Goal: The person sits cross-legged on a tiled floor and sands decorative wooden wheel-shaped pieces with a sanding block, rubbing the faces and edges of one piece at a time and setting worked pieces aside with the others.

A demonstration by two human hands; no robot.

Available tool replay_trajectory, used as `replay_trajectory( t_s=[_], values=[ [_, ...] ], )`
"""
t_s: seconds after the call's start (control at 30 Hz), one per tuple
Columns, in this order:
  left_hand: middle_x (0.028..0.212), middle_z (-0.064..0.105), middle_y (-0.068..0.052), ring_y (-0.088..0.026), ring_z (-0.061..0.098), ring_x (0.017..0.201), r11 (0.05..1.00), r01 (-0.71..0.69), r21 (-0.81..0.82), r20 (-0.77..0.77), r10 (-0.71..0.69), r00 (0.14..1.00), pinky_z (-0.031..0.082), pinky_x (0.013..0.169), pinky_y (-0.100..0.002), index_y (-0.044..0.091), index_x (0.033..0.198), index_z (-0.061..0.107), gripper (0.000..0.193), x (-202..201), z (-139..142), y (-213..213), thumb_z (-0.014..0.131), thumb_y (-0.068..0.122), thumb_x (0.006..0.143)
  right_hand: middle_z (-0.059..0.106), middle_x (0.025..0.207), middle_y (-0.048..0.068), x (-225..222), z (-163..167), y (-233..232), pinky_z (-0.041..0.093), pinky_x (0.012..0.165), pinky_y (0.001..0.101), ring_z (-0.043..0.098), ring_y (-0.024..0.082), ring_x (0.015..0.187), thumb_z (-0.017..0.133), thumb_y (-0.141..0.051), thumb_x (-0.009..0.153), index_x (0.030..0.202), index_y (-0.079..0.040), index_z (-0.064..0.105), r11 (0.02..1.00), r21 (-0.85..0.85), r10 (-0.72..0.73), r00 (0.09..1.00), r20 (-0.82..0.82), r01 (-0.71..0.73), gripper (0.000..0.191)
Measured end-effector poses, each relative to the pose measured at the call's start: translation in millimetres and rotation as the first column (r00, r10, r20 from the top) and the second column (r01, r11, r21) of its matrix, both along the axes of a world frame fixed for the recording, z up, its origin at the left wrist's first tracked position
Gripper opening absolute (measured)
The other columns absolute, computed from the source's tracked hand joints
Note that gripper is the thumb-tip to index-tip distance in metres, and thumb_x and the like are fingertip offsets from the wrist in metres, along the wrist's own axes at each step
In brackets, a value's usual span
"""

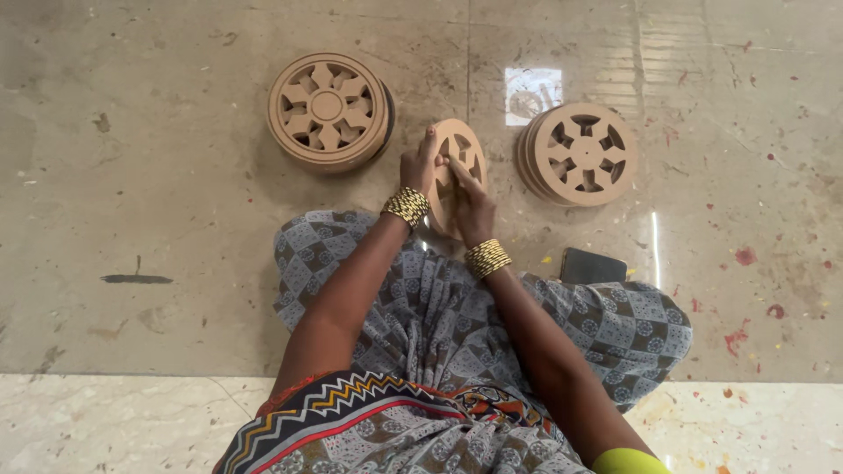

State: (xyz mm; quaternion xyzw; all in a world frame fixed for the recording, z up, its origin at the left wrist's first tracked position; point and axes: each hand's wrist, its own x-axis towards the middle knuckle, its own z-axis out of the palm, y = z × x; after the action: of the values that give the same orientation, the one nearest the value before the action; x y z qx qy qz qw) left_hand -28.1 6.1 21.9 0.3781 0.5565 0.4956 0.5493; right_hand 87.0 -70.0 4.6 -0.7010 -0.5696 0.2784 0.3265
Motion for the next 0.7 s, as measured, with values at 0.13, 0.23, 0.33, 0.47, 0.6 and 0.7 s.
replay_trajectory(
  t_s=[0.13,0.23,0.33,0.47,0.6,0.7],
  values=[
    [0.070,0.066,-0.005,-0.015,0.067,0.063,0.999,-0.047,0.016,-0.040,0.048,0.998,0.051,0.051,-0.033,0.006,0.098,0.067,0.074,11.9,8.3,-14.9,0.048,0.077,0.089,0.065,0.143,0.010,0.9,2.5,5.0,0.066,0.080,0.0281,0.078,0.016,0.101,0.055,-0.014,0.107,0.150,-0.025,0.056,0.828,0.554,0.100,0.995,0.005,-0.086,0.044],
    [0.066,0.069,-0.003,-0.014,0.072,0.062,0.996,0.056,-0.065,-0.214,-0.069,0.974,0.054,0.051,-0.031,0.005,0.101,0.076,0.079,4.6,11.6,-11.9,0.046,0.078,0.089,0.065,0.142,0.011,0.4,2.9,3.0,0.066,0.076,0.0261,0.075,0.018,0.104,0.054,-0.015,0.108,0.149,-0.023,0.055,0.850,0.527,0.020,1.000,-0.014,-0.009,0.042],
    [0.070,0.069,-0.007,-0.021,0.069,0.064,1.000,-0.018,-0.025,-0.480,0.004,0.877,0.052,0.053,-0.034,0.002,0.111,0.071,0.079,1.4,9.1,0.8,0.041,0.074,0.100,0.073,0.130,0.003,-1.9,2.2,-0.5,0.064,0.067,0.0256,0.077,0.013,0.082,0.060,-0.021,0.106,0.141,-0.027,0.062,0.984,0.175,-0.048,0.997,0.057,0.037,0.035],
    [0.064,0.070,-0.012,-0.029,0.072,0.053,1.000,-0.016,0.004,-0.507,0.015,0.862,0.054,0.044,-0.043,0.003,0.120,0.058,0.069,15.2,3.8,-7.5,0.030,0.062,0.099,0.070,0.134,0.010,-2.8,2.6,1.8,0.065,0.069,0.0248,0.078,0.014,0.087,0.057,-0.018,0.106,0.144,-0.024,0.060,0.912,0.410,0.013,0.999,-0.048,0.008,0.038],
    [0.068,0.068,-0.014,-0.032,0.069,0.058,0.931,0.184,0.315,-0.549,0.021,0.836,0.052,0.050,-0.042,0.007,0.105,0.064,0.054,16.7,-2.5,-50.7,0.035,0.052,0.108,0.075,0.119,0.010,6.0,6.5,11.1,0.065,0.066,0.0254,0.076,0.015,0.087,0.057,-0.020,0.107,0.146,-0.021,0.056,0.855,0.509,-0.109,0.994,-0.016,0.102,0.039],
    [0.072,0.068,-0.015,-0.031,0.067,0.060,0.865,0.293,0.408,-0.628,0.033,0.777,0.050,0.053,-0.041,0.007,0.106,0.062,0.044,7.1,2.0,-70.9,0.042,0.046,0.109,0.079,0.106,0.007,13.8,10.0,14.8,0.067,0.067,0.0254,0.077,0.012,0.084,0.055,-0.023,0.108,0.144,-0.024,0.059,0.918,0.261,-0.255,0.948,-0.192,0.300,0.035]
  ],
)
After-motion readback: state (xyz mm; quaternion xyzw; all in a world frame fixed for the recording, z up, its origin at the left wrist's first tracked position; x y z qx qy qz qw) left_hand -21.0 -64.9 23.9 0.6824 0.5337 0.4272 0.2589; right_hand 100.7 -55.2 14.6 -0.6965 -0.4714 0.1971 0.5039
